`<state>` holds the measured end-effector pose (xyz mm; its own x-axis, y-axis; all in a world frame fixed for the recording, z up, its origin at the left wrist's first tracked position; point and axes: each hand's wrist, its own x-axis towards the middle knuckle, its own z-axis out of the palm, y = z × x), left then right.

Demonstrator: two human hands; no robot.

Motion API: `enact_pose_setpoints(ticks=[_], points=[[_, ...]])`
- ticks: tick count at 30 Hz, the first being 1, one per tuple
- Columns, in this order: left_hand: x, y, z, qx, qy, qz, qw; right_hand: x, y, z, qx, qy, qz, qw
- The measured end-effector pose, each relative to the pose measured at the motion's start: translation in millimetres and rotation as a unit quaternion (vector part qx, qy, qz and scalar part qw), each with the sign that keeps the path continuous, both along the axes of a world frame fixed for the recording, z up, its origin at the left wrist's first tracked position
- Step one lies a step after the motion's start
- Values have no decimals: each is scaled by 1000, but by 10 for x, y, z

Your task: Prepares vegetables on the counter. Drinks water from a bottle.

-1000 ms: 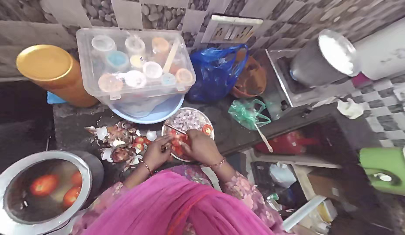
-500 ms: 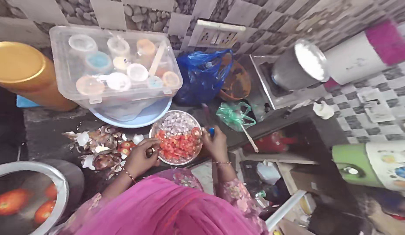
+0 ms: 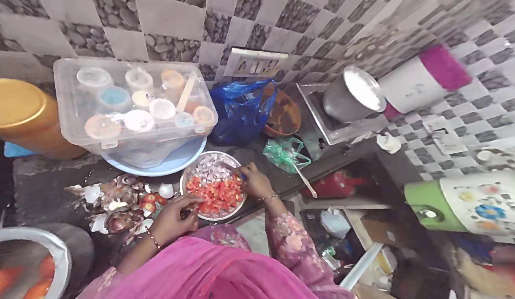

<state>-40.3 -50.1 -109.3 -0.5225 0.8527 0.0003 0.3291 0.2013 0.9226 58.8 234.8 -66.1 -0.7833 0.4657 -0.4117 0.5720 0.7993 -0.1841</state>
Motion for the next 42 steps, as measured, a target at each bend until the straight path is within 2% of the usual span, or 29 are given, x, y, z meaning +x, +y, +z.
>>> enact_pose_setpoints(ticks=[4, 10, 12, 14, 16, 18, 21, 24, 27, 30, 32, 34, 37, 39, 42], points=[[-4, 1, -5, 5, -11, 11, 1000, 6, 26, 17, -2, 2, 9, 1000], [37, 143, 75, 22, -46, -22, 998, 192, 93, -28, -17, 108, -4, 994], [42, 210, 140, 24, -65, -31, 997, 269, 85, 17, -68, 188, -38, 979], [43, 289, 209, 46, -105, -31, 993, 328, -1, 88, -164, 251, -77, 951], [42, 367, 294, 72, -171, -30, 982, 343, -166, 174, -296, 292, -108, 903], [54, 427, 392, 88, -264, -30, 960, 337, -380, 225, -388, 303, -115, 863], [81, 453, 402, 121, -331, -49, 935, 312, -707, 222, -432, 290, -86, 849], [78, 415, 326, 150, -339, -59, 927, 291, -889, 188, -454, 286, -71, 841], [74, 349, 298, 159, -340, -43, 926, 303, -887, 174, -427, 290, -39, 856], [50, 307, 354, 132, -348, 12, 928, 313, -792, 253, -247, 287, -7, 925], [-5, 279, 443, 92, -317, 39, 943, 333, -737, 387, -199, 248, -2, 948], [-55, 257, 506, 56, -281, 53, 957, 383, -688, 425, -212, 245, 52, 945], [-75, 250, 607, 47, -254, 51, 965, 436, -660, 349, -232, 308, 139, 912], [-59, 257, 582, 74, -232, 45, 969, 424, -676, 316, -223, 356, 146, 896], [-46, 275, 499, 96, -187, 41, 977, 394, -733, 359, -204, 360, 128, 901]])
